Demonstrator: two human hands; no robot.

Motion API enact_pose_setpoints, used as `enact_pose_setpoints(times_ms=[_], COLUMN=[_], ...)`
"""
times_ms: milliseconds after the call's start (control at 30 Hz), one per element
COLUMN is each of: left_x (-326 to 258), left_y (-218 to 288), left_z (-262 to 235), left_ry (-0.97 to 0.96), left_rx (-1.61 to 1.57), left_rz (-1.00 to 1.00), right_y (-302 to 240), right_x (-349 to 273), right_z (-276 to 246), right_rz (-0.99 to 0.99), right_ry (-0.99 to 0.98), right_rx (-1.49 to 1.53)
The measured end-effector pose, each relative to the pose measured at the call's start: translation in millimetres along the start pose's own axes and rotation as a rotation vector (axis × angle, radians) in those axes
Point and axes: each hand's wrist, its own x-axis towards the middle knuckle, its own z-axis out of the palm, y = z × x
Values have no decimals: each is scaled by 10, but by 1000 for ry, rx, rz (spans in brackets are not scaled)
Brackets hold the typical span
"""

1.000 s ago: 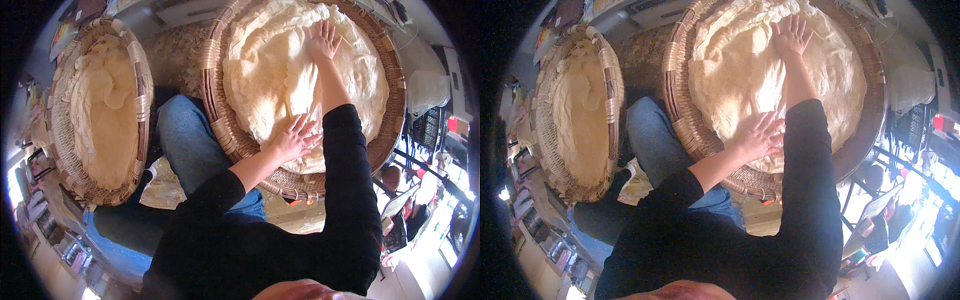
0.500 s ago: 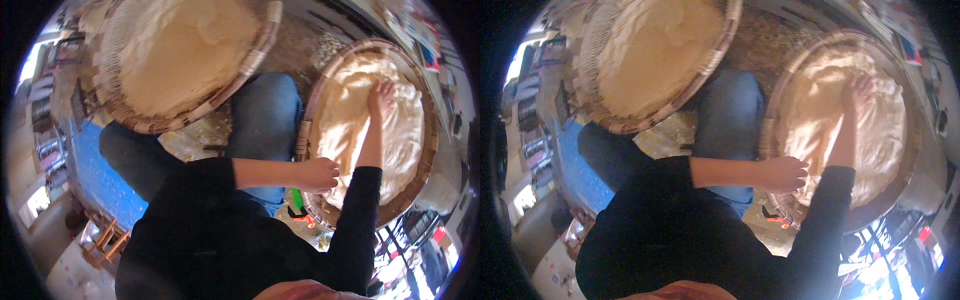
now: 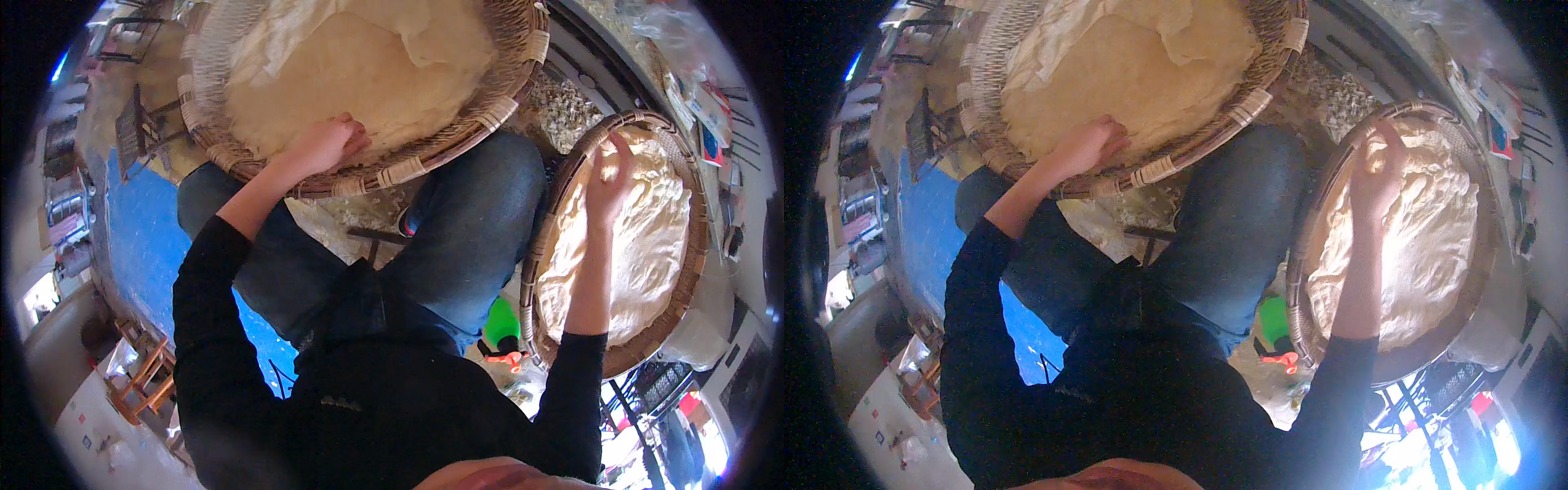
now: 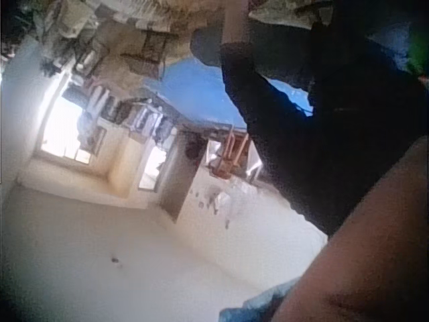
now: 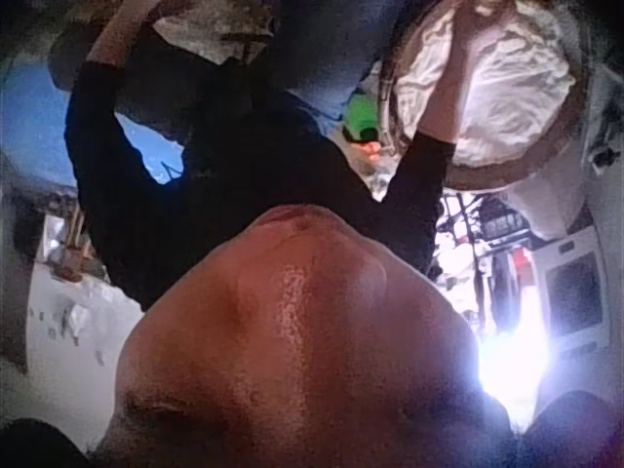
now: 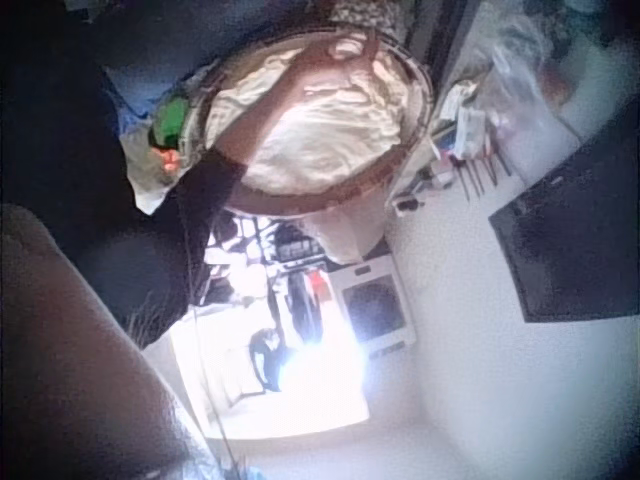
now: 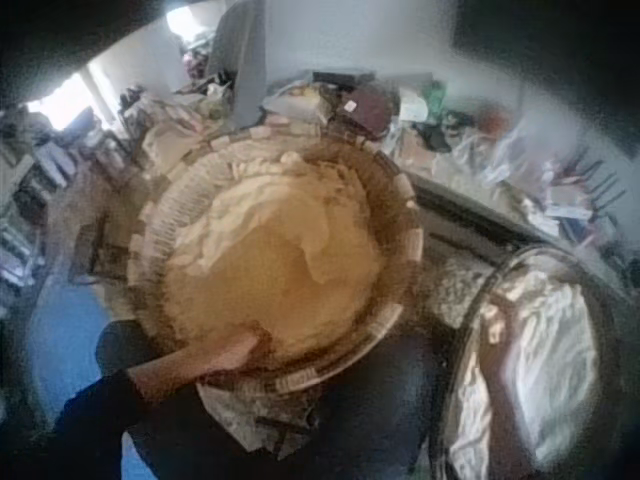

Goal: The person repeatedly lifts, stretches, and folds a large sheet of dough by hand over a round woven basket. They transfer the dough between two baskets, smoothing and repositioning it to maintain an even shape.

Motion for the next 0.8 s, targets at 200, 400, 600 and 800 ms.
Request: enact_pose_setpoints(times_ms=[200,400,600,800], left_x=[38,91,300,328], left_y=[-107,-247,-458,-614], left_z=[-6,97,90,41], left_ry=[-5,119,190,115], left_rx=[3,-132,-504,-840], left_rz=[42,87,-330,-479], right_y=[-1308,-1531,-1312,-1054], right_x=[407,833,990,1094], right_z=[1077,2231,2393,2422], right_rz=[-255,-113,510,1249], right_ry=[-383,-782,-606,-269], right_rx=[165,-342,285,1238])
